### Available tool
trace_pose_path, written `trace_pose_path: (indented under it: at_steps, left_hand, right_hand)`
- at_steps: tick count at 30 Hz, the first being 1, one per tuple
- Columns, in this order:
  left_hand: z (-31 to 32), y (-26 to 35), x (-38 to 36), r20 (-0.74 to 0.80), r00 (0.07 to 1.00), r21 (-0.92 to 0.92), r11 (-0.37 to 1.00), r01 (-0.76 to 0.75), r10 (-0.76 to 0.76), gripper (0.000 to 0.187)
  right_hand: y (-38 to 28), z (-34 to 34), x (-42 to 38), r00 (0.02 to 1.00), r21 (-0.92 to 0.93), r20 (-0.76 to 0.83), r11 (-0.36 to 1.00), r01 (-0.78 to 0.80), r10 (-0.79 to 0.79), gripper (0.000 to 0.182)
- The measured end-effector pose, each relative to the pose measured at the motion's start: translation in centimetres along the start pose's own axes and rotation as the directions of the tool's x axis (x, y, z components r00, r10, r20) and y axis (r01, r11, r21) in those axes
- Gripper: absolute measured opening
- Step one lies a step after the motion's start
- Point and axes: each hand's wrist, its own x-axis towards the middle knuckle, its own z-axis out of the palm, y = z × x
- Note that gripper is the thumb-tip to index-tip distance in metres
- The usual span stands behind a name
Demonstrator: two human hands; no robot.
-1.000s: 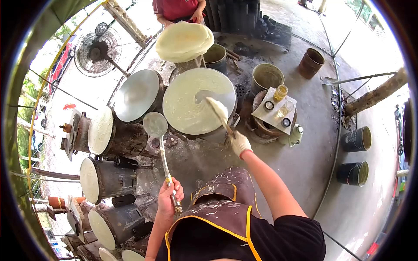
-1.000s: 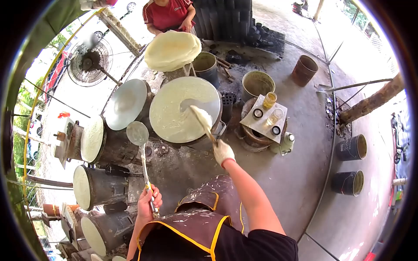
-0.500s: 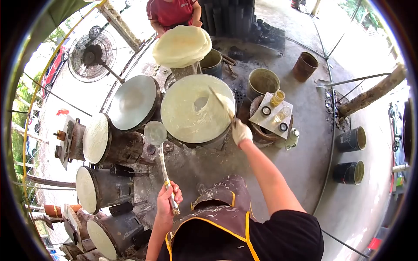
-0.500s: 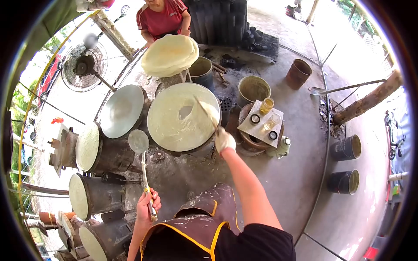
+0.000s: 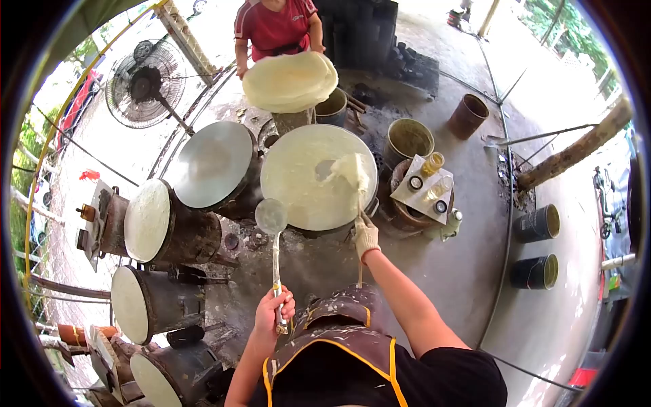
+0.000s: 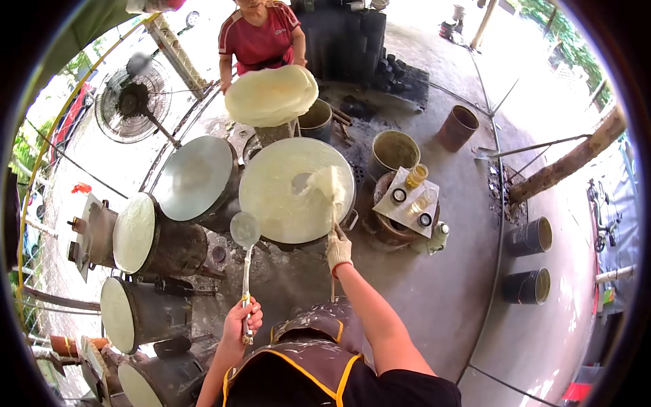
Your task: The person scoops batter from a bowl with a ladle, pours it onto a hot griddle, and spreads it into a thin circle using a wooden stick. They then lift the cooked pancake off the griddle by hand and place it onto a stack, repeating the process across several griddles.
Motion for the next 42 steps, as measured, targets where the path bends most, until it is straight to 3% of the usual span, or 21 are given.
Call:
trace_pose_path:
  at_steps: [3, 5, 6, 7, 9, 12, 14, 18, 21, 22, 23, 27, 28, 30, 31, 33, 35, 36, 39, 40, 42]
  left_hand:
    - [1.3, 0.1, 0.4, -0.02, 0.999, 0.004, 0.999, 0.04, -0.04, 0.007]
    - [2.2, 0.0, 0.4, -0.023, 0.998, -0.004, 0.998, 0.061, -0.061, 0.006]
    - [2.5, -0.2, 0.6, -0.033, 0.997, 0.015, 0.997, 0.071, -0.07, 0.005]
    - [2.8, -0.3, 0.6, -0.033, 0.996, 0.015, 0.997, 0.08, -0.079, 0.005]
    - [3.2, -0.8, 0.9, -0.034, 0.995, 0.014, 0.995, 0.099, -0.098, 0.005]
    - [3.3, -1.8, 1.3, -0.033, 0.995, -0.007, 0.996, 0.092, -0.092, 0.006]
    - [3.6, -2.2, 1.3, -0.051, 0.994, -0.027, 0.995, 0.093, -0.094, 0.006]
    - [4.2, -3.0, 1.6, -0.127, 0.985, -0.01, 0.993, 0.116, -0.117, 0.006]
    - [4.5, -3.1, 2.0, -0.198, 0.973, 0.069, 0.989, 0.132, -0.116, 0.01]
    - [4.2, -3.0, 2.2, -0.21, 0.973, 0.107, 0.987, 0.123, -0.099, 0.01]
    - [3.9, -2.9, 2.5, -0.221, 0.972, 0.145, 0.983, 0.115, -0.081, 0.01]
    - [5.1, -2.2, 5.6, -0.307, 0.951, 0.401, 0.911, 0.09, 0.042, 0.011]
    - [5.1, -2.0, 6.7, -0.322, 0.943, 0.488, 0.869, 0.084, 0.09, 0.011]
    - [4.5, -2.3, 8.9, -0.333, 0.923, 0.645, 0.761, 0.075, 0.192, 0.012]
    - [4.2, -2.7, 9.8, -0.335, 0.912, 0.701, 0.709, 0.073, 0.237, 0.012]
    - [4.1, -4.0, 11.8, -0.327, 0.887, 0.802, 0.593, 0.077, 0.326, 0.013]
    - [4.4, -6.2, 14.0, -0.374, 0.845, 0.849, 0.508, 0.145, 0.383, 0.015]
    - [5.9, -6.7, 14.0, -0.37, 0.861, 0.826, 0.547, 0.133, 0.35, 0.015]
    - [7.2, -4.3, 14.0, -0.237, 0.963, 0.499, 0.866, 0.006, 0.13, 0.014]
    - [7.1, -2.0, 12.5, -0.123, 0.992, 0.207, 0.976, 0.061, -0.036, 0.014]
    - [6.1, 0.2, 7.9, 0.132, 0.99, 0.1, 0.994, 0.036, -0.05, 0.012]
  right_hand:
    - [-3.5, -0.2, 1.0, 0.987, -0.174, 0.14, 0.98, 0.097, -0.073, 0.032]
    - [-1.1, -2.6, 3.4, 0.981, -0.14, -0.074, 0.976, 0.168, -0.179, 0.034]
    - [-0.9, -2.9, 2.6, 0.977, -0.27, -0.121, 0.953, 0.136, -0.174, 0.035]
    - [-0.3, -2.3, 1.5, 0.983, -0.371, -0.073, 0.919, 0.132, -0.171, 0.038]
    - [-0.7, -1.7, 2.7, 0.912, -0.586, 0.185, 0.704, 0.401, -0.366, 0.04]
    - [-4.7, -1.2, 6.9, 0.976, -0.662, 0.197, 0.722, 0.2, -0.09, 0.036]
    - [-6.5, -1.5, 6.5, 0.969, -0.472, 0.114, 0.846, 0.247, -0.219, 0.037]
    - [0.3, -4.3, 9.2, 0.947, -0.598, 0.307, 0.754, 0.269, -0.095, 0.034]
    - [-5.9, -3.2, 9.4, 0.92, -0.615, 0.383, 0.767, 0.183, 0.087, 0.033]
    - [-9.2, -1.9, 7.0, 0.939, -0.605, 0.344, 0.759, 0.242, -0.025, 0.03]
    - [-8.4, -1.6, 8.3, 0.96, -0.441, 0.266, 0.874, 0.205, -0.09, 0.031]
    - [-8.2, -3.1, 4.8, 0.891, -0.638, 0.435, 0.743, 0.203, 0.13, 0.035]
    - [-8.3, -3.9, 3.0, 0.901, -0.605, 0.348, 0.797, 0.007, 0.257, 0.035]
    - [-6.5, -7.1, 1.0, 0.895, -0.452, 0.377, 0.891, -0.049, 0.24, 0.035]
    - [-4.2, -8.3, 0.3, 0.939, -0.424, 0.297, 0.905, -0.034, 0.174, 0.032]
    - [-1.5, -7.1, -2.6, 0.964, -0.254, 0.025, 0.934, -0.249, 0.264, 0.031]
    - [1.9, -4.5, -4.7, 0.94, -0.242, 0.086, 0.922, -0.302, 0.331, 0.03]
    - [1.9, -3.3, -5.9, 0.909, -0.136, 0.184, 0.926, -0.352, 0.373, 0.031]
    - [-0.7, -3.0, -4.8, 0.905, -0.243, 0.268, 0.932, -0.269, 0.331, 0.033]
    - [-0.6, -4.5, -3.7, 0.891, -0.189, 0.35, 0.954, -0.234, 0.288, 0.035]
    - [-3.7, -5.0, -4.5, 0.958, -0.097, 0.247, 0.987, -0.128, 0.149, 0.033]
